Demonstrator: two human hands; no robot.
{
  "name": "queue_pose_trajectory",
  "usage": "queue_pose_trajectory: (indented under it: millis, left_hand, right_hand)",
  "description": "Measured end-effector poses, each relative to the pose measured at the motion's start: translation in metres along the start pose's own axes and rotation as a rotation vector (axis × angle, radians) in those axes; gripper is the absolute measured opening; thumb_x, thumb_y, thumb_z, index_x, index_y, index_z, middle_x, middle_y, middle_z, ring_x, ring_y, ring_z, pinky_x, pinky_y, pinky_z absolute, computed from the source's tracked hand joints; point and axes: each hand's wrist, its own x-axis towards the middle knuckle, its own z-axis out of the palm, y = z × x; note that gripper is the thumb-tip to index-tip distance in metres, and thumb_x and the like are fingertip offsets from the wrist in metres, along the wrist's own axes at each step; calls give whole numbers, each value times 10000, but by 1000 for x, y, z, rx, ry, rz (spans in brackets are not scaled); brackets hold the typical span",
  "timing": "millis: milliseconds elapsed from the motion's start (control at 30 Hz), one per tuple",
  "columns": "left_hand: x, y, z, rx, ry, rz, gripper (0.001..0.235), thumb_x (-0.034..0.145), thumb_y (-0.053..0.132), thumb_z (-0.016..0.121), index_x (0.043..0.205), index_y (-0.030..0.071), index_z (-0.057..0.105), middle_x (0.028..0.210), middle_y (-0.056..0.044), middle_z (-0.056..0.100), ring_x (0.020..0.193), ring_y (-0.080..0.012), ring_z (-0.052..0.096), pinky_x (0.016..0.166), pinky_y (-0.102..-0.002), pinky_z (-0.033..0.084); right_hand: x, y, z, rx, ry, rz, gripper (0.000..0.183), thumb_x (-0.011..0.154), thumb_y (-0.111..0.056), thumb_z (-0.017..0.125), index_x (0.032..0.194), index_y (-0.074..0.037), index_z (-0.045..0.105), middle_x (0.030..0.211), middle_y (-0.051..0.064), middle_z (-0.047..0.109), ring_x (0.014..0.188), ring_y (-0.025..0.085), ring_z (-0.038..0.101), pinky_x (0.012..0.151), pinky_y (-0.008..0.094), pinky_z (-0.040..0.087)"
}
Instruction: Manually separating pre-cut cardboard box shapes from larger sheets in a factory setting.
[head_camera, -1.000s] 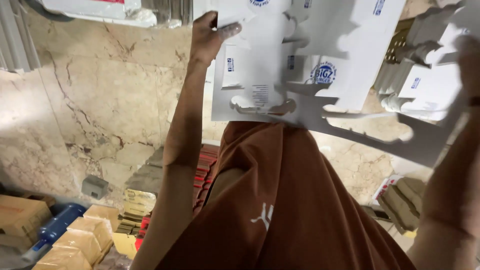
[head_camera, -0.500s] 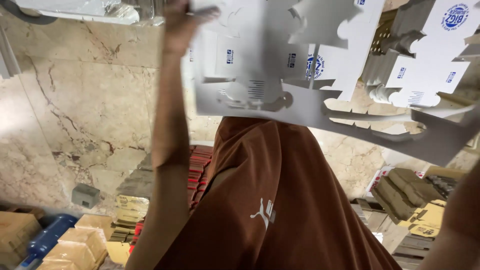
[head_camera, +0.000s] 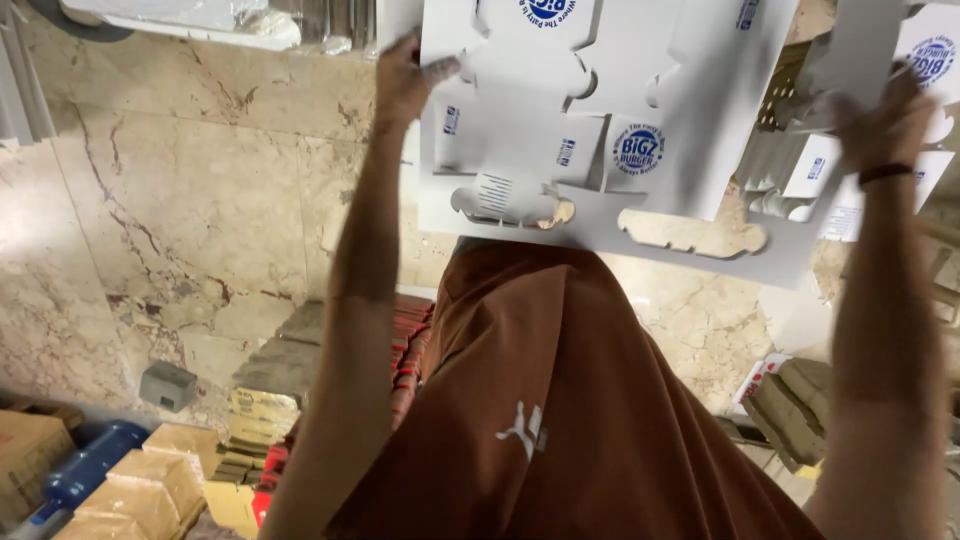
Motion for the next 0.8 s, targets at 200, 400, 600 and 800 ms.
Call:
queue_pose_trajectory:
  millis: [200, 400, 600, 800]
  left_hand:
    - [-20, 23, -2, 334, 70, -110, 554, 757, 733, 660, 1038, 264, 752, 984, 86, 808, 904, -151, 754, 721, -370, 582]
    - [-30, 35, -27, 156, -206, -211, 537, 959, 215, 653, 1444, 39, 504, 1288, -135, 668, 966, -222, 705, 531, -260, 615]
    - [-64, 131, -67, 73, -163, -153, 552, 897, 244, 721, 1399, 56, 589, 1256, -125, 675, 843, -182, 719, 466, -255, 625]
    - [2, 211, -122, 85, -79, -114, 523, 906, 207, 757, 1390, 106, 586, 1475, -118, 578, 1381, -275, 552, 1164, -321, 450]
  right_hand:
    - [-19, -43, 38, -47, 110, 234, 440, 975, -159, 861, 1233, 51, 573, 1150, 244, 737, 953, 391, 736, 812, 447, 679]
    - [-18, -66, 17, 35, -9, 275, 367, 1011, -183, 672, 1280, 60, 615, 1227, 245, 698, 1032, 380, 687, 869, 419, 606]
    - [-36, -65, -45, -163, 93, -47, 280, 1125, -195, 778, 1221, 62, 729, 1022, 194, 735, 830, 310, 676, 669, 430, 526]
    - [76, -41, -74, 234, 148, 26, 362, 1170, -114, 773, 1380, -30, 490, 1285, 226, 685, 1112, 307, 678, 838, 378, 533]
